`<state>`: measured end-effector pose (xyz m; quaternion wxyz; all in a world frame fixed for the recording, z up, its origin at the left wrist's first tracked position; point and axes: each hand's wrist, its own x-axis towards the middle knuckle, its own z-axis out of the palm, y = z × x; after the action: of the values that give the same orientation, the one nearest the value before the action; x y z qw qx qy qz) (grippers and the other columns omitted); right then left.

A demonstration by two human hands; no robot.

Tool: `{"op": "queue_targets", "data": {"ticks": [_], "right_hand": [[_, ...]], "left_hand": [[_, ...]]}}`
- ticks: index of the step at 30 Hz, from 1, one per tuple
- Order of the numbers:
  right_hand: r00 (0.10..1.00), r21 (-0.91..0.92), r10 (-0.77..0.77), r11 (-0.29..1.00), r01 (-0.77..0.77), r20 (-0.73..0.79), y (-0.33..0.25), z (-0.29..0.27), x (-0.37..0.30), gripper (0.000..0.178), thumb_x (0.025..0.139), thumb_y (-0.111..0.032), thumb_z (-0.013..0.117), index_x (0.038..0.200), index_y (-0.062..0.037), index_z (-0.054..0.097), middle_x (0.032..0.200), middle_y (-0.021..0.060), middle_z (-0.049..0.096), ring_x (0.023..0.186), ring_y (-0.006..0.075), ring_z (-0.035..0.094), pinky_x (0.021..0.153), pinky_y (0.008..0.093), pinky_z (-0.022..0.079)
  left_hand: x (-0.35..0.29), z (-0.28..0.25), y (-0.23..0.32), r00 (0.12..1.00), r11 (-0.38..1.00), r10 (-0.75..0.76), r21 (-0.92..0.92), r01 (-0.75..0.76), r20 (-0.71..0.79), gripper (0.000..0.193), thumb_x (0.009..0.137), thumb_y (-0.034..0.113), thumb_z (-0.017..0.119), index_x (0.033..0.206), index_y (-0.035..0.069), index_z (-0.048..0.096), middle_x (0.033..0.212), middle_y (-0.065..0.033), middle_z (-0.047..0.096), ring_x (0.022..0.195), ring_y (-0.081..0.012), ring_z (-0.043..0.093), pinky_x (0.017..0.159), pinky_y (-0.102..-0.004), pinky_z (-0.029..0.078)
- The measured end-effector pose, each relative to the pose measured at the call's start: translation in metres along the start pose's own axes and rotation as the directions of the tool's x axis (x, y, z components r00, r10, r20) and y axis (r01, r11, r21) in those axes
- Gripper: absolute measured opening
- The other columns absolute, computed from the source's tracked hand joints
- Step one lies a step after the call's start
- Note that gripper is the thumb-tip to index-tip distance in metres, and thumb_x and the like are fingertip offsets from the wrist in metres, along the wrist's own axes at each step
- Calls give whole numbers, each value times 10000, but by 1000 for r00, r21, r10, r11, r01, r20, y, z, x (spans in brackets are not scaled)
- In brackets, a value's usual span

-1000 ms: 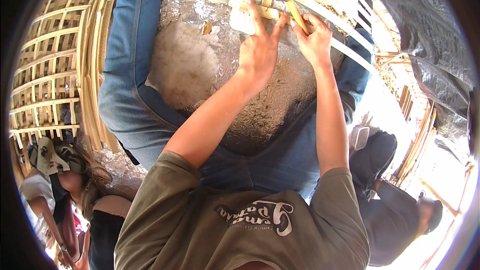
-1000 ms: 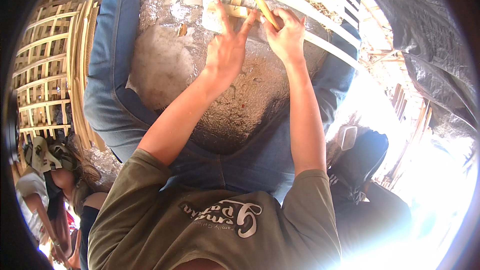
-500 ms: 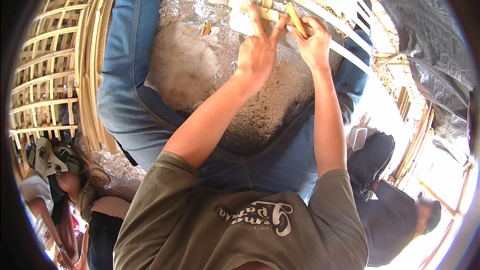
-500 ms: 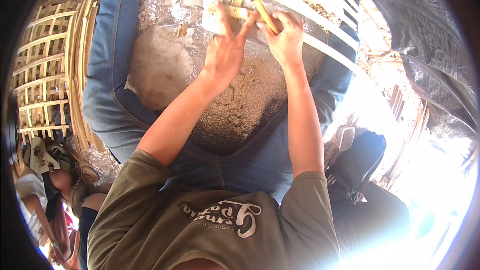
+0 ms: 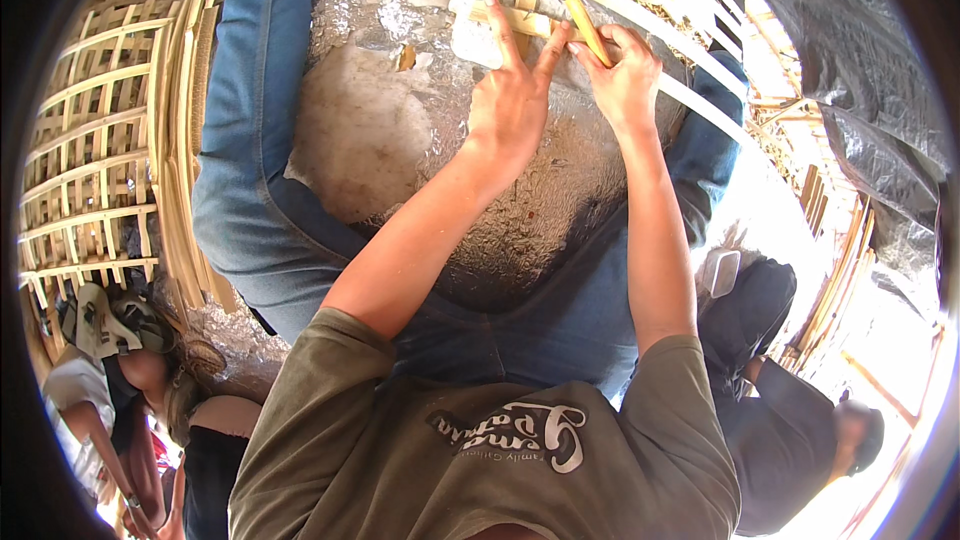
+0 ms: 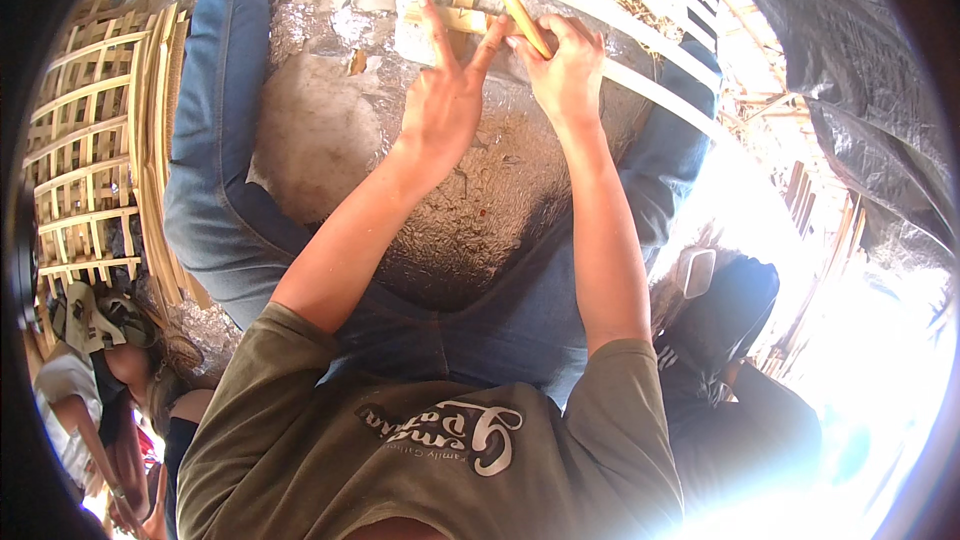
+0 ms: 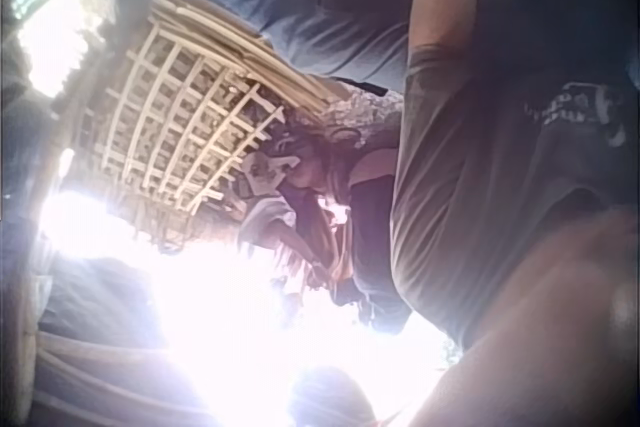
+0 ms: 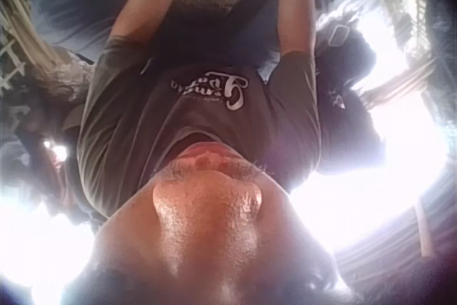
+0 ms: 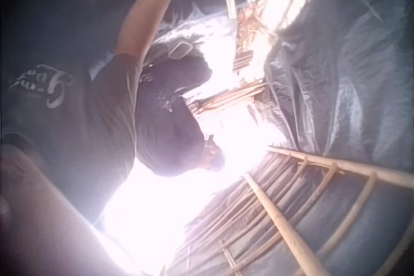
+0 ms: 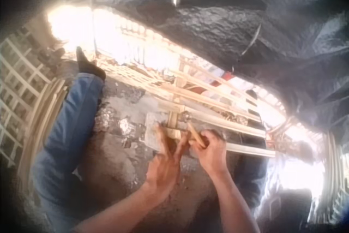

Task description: The person sits on the floor and assembles a wooden lattice frame by hand. They position thin wooden strips across a base, use a hammer to drive nails into the intersections, and adjust the pieces to maintain alignment.

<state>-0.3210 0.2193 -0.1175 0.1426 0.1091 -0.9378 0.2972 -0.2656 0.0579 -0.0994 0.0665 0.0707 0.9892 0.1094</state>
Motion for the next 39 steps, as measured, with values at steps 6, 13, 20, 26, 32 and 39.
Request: {"op": "queue_targets", "data": {"ticks": [6, 13, 20, 26, 32, 39], "right_hand": [[1000, 19, -1, 1000, 1, 2, -3, -1, 0, 340, 797, -272, 856, 962, -21, 697, 780, 143, 712, 712, 316, 686, 923, 486, 461], [1000, -15, -24, 1000, 24, -10, -5, -2, 2, 333, 794, -272, 858, 949, -23, 699, 747, 149, 705, 680, 316, 687, 880, 457, 488], [1000, -13, -14, 1000, 14, -13, -7, -3, 2, 316, 787, -248, 869, 955, -30, 712, 806, 147, 715, 692, 308, 704, 715, 402, 531], [998, -38, -52, 998, 51, -34, -4, -2, 3, 326, 780, -260, 869, 928, -21, 704, 785, 149, 703, 689, 309, 689, 705, 409, 518], [999, -44, -46, 998, 44, -26, -5, -2, 4, 338, 768, -272, 872, 903, -16, 697, 750, 133, 694, 712, 305, 683, 729, 419, 503], [995, -47, -102, 994, 101, -11, -1, -4, 5, 325, 783, -266, 875, 949, -37, 715, 816, 150, 715, 675, 317, 686, 634, 395, 533]], "left_hand": [[0, 1, -1, 1000, 999, 7, 41, -6, -15, 965, 884, -66, 548, 1643, 298, 77, 1499, -545, -20, 600, -194, 687, 540, -291, 608], [1, 4, -1, 999, 998, 4, 61, -1, -50, 976, 881, -61, 561, 1644, 291, 66, 1506, -538, -14, 596, -183, 686, 531, -285, 604], [0, 2, 0, 1000, 998, 4, 57, -3, -25, 973, 880, -43, 577, 1645, 284, 72, 1504, -540, -7, 609, -201, 698, 538, -294, 609], [0, -2, 2, 1000, 998, 1, 58, -1, 3, 973, 875, -42, 584, 1645, 271, 80, 1501, -544, -9, 624, -223, 707, 550, -305, 616], [1, -3, 3, 999, 1000, -3, 30, 2, 32, 958, 883, -44, 574, 1643, 278, 87, 1506, -537, -17, 637, -231, 715, 567, -313, 626], [-1, 0, 2, 1000, 1000, 7, 18, -7, -2, 922, 897, -52, 554, 1639, 281, 121, 1508, -531, -35, 635, -246, 716, 594, -322, 637]]}}
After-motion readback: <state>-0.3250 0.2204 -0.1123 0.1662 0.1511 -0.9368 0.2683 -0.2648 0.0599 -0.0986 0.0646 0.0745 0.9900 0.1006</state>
